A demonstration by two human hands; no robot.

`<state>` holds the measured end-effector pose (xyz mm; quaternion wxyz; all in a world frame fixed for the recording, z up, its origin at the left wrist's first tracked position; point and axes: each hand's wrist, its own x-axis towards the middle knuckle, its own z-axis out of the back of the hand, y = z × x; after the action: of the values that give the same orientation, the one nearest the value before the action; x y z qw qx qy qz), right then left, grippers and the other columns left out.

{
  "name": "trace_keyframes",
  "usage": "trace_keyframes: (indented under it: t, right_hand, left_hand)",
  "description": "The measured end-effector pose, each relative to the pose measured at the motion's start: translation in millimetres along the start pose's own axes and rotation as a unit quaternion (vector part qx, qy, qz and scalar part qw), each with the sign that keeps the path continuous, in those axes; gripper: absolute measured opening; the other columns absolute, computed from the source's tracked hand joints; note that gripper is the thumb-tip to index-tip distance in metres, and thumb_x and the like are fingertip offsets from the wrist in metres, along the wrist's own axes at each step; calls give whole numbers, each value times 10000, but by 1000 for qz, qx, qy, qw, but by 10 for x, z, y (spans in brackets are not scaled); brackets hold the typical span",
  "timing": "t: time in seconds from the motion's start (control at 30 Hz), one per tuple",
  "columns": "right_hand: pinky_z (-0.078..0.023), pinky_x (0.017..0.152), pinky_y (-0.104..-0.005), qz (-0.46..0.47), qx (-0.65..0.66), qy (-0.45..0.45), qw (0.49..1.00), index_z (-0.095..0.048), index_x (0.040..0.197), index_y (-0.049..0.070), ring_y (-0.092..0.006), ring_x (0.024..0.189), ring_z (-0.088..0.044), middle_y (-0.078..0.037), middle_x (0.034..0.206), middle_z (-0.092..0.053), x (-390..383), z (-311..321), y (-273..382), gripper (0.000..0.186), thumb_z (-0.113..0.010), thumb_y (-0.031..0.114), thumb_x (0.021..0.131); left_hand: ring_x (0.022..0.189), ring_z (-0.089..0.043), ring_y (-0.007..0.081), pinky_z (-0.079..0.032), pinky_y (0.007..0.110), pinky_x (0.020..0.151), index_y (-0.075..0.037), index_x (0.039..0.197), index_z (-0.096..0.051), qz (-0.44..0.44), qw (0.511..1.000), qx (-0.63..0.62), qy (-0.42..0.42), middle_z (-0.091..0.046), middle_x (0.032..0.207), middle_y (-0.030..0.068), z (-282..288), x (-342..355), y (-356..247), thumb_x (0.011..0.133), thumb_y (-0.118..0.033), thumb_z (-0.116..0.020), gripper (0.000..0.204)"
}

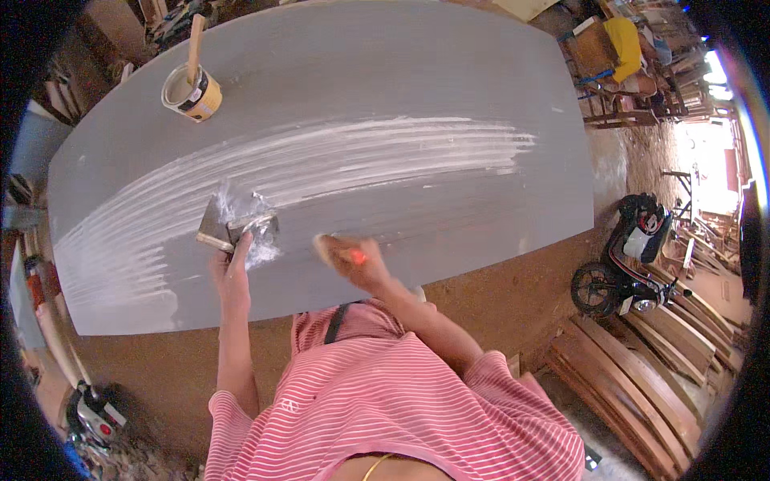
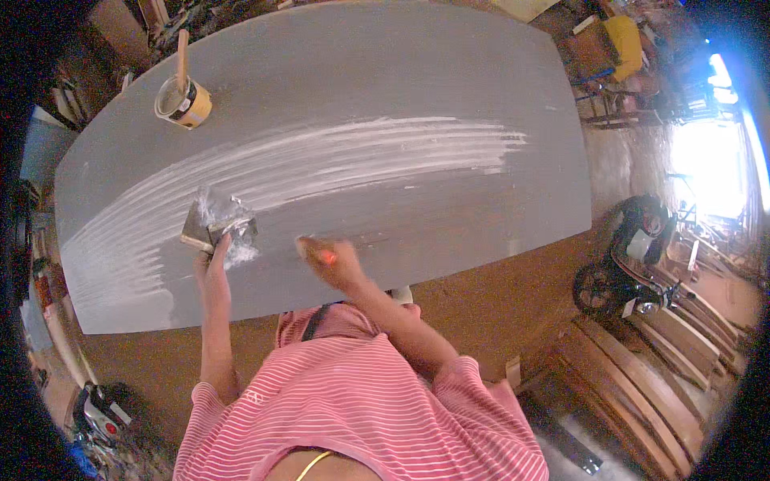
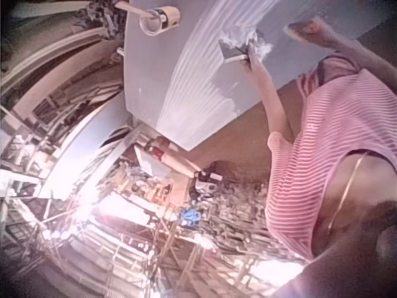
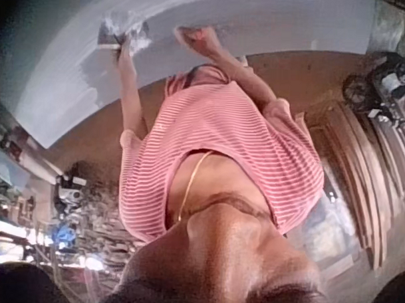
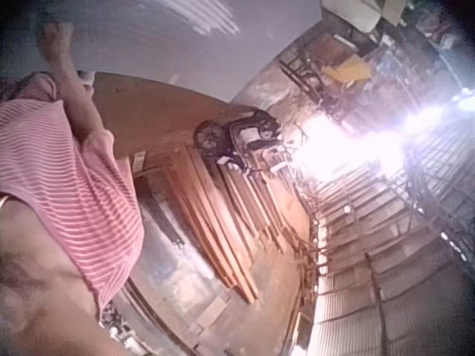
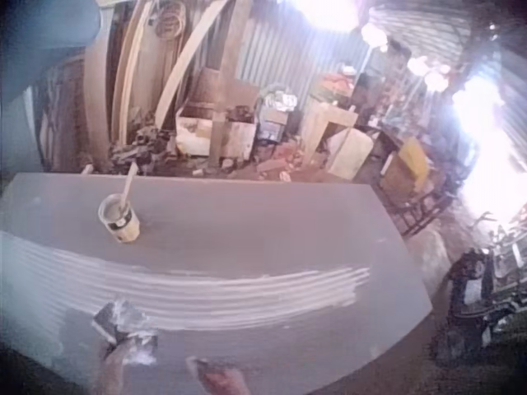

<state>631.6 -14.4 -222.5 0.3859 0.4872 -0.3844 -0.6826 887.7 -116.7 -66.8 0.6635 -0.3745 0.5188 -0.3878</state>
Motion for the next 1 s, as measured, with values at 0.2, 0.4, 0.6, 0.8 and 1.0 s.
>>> trace_keyframes:
  t: [0.2,0.4,0.6,0.8,1.0]
  right_hand:
    - [-439,903,-467,-14,381,-21,924,-538,1144,15,-289,1054,-520,-145,1138,-556,82,3462,-542,670,-442,613,857]
    - [-467,873,-444,101,464,60,878,-470,1247,32,-259,1067,-533,-109,1132,-559,42,3285,232,622,-497,533,878]
    - [-453,609,-315,118,-19,-185,975,-668,804,69,-114,686,-539,-14,730,-642,848,2554,-235,170,-655,237,821]
    - [-468,830,-479,100,368,-276,882,-576,1118,12,-293,931,-591,-123,1068,-611,464,6080,-1457,622,-456,572,873]
    - [-466,759,-390,93,464,-222,853,-624,955,109,-238,825,-574,-50,913,-614,301,5747,-1316,245,-553,327,868]
  left_hand:
    - [789,-488,89,-372,247,710,-6,1011,-611,38,993,114,6,-585,883,3,-99,-395,167,838,-186,-664,255]
    - [1001,-522,131,-374,268,887,22,1101,-578,33,996,-38,-71,-587,1062,40,-579,-747,474,835,-209,-684,368]
    - [962,-507,101,-371,259,871,25,1107,-585,72,997,6,32,-586,1056,31,-1593,-810,185,833,-199,-680,367]
    - [930,-508,96,-381,261,824,23,1082,-601,14,1000,-20,-10,-594,1031,25,-1892,-1080,101,833,-185,-677,333]
    - [888,-511,96,-382,256,807,28,1044,-619,-4,998,-27,-60,-599,978,16,-2003,-1404,43,830,-175,-679,301]
